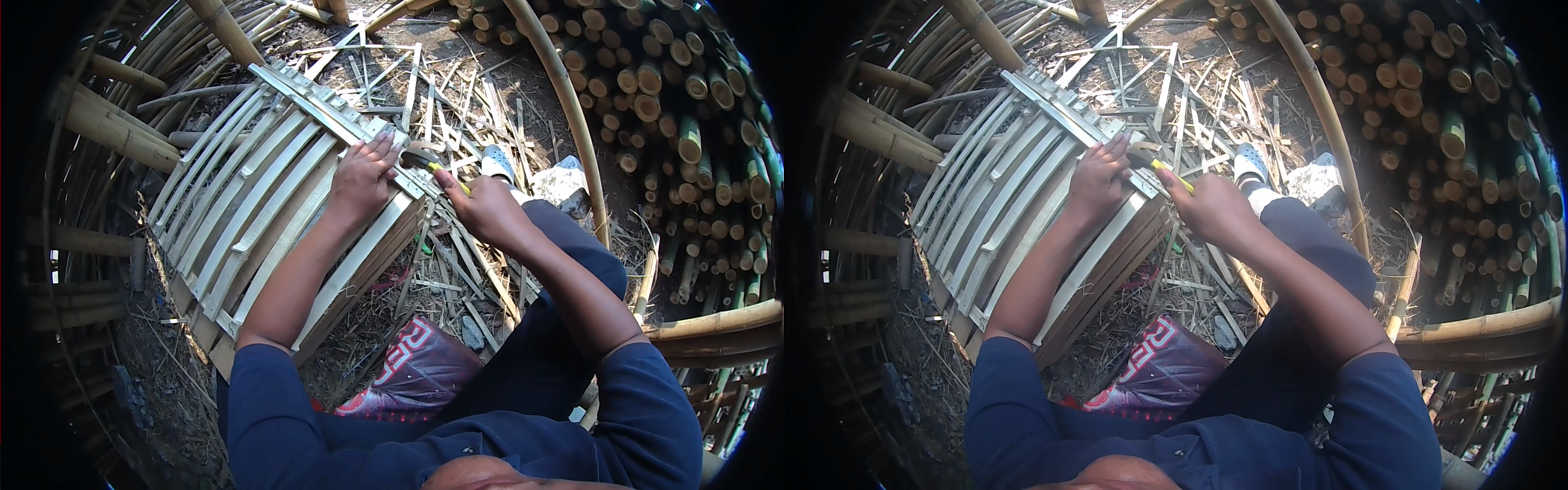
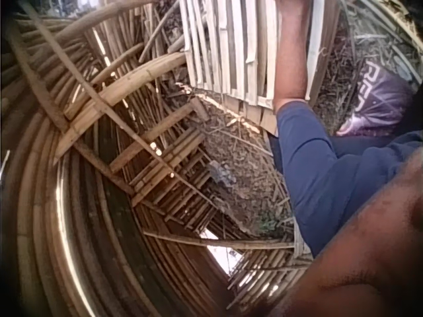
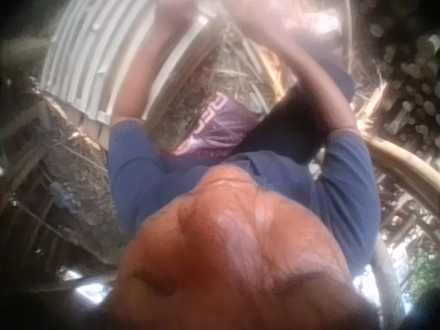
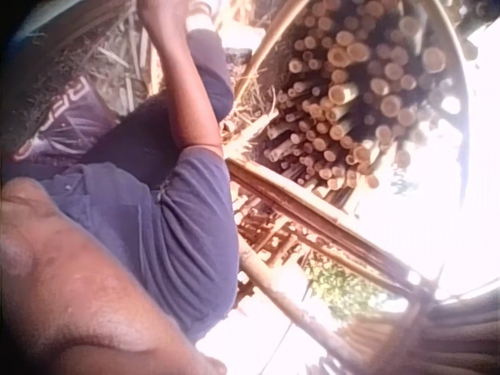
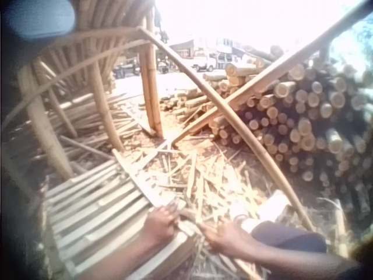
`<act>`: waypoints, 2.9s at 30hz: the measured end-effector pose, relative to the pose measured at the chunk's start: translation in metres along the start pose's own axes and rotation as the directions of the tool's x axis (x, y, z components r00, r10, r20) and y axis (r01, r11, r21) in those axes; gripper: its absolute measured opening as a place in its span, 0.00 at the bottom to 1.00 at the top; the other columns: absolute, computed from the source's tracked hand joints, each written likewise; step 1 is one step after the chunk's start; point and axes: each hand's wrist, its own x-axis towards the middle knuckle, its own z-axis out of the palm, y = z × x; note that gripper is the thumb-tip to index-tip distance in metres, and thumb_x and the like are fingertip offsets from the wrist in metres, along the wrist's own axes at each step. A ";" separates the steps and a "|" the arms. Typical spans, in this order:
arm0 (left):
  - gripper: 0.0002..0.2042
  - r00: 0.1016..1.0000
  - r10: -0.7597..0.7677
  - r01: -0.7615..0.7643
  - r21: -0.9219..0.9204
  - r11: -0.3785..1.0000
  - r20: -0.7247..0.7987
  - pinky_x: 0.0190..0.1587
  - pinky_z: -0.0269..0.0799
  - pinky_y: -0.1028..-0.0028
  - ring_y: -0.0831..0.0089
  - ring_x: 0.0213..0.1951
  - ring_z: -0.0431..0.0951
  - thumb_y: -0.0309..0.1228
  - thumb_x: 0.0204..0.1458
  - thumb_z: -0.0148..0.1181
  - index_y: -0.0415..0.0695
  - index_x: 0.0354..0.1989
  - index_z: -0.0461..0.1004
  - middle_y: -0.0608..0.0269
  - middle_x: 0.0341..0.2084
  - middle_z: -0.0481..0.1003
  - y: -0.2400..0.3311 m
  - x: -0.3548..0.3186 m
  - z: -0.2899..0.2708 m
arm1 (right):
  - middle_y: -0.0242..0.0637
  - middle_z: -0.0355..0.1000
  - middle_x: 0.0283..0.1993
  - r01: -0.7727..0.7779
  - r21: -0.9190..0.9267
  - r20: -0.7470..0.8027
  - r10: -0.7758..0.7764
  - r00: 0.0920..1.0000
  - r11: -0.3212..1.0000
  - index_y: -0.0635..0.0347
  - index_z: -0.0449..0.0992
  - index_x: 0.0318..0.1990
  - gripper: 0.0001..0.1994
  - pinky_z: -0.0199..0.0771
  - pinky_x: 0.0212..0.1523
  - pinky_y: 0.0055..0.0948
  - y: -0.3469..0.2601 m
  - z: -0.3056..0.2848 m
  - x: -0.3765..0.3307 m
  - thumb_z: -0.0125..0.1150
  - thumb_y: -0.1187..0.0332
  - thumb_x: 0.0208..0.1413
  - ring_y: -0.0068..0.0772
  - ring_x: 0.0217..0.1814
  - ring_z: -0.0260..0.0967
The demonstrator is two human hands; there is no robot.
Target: The person constructs a bamboo frame by hammering small wooden pegs into pre-drilled holes in thin bamboo slats.
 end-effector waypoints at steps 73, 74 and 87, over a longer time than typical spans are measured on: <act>0.06 0.985 0.174 -0.161 -0.439 0.884 -0.011 0.67 0.69 0.53 0.68 0.50 0.85 0.30 0.54 0.70 0.52 0.40 0.83 0.69 0.47 0.84 0.003 -0.002 -0.007 | 0.39 0.77 0.25 0.024 0.275 -0.008 -0.022 1.000 0.961 0.66 0.84 0.38 0.20 0.74 0.33 0.36 0.062 0.066 0.072 0.76 0.54 0.55 0.30 0.27 0.76; 0.06 0.985 0.170 -0.157 -0.443 0.882 -0.010 0.68 0.69 0.53 0.68 0.49 0.85 0.30 0.54 0.70 0.52 0.40 0.83 0.69 0.47 0.84 0.004 -0.002 -0.007 | 0.40 0.78 0.26 0.027 0.261 -0.004 -0.027 1.000 0.965 0.66 0.84 0.38 0.20 0.74 0.33 0.36 0.062 0.066 0.073 0.76 0.54 0.55 0.30 0.28 0.76; 0.08 0.978 0.206 -0.203 -0.334 0.921 -0.027 0.68 0.69 0.52 0.65 0.51 0.84 0.28 0.53 0.69 0.48 0.40 0.79 0.70 0.46 0.84 0.006 -0.003 -0.006 | 0.39 0.78 0.28 -0.035 0.236 0.036 0.027 0.999 0.971 0.64 0.84 0.41 0.21 0.74 0.34 0.38 0.048 0.058 0.066 0.76 0.52 0.55 0.31 0.29 0.77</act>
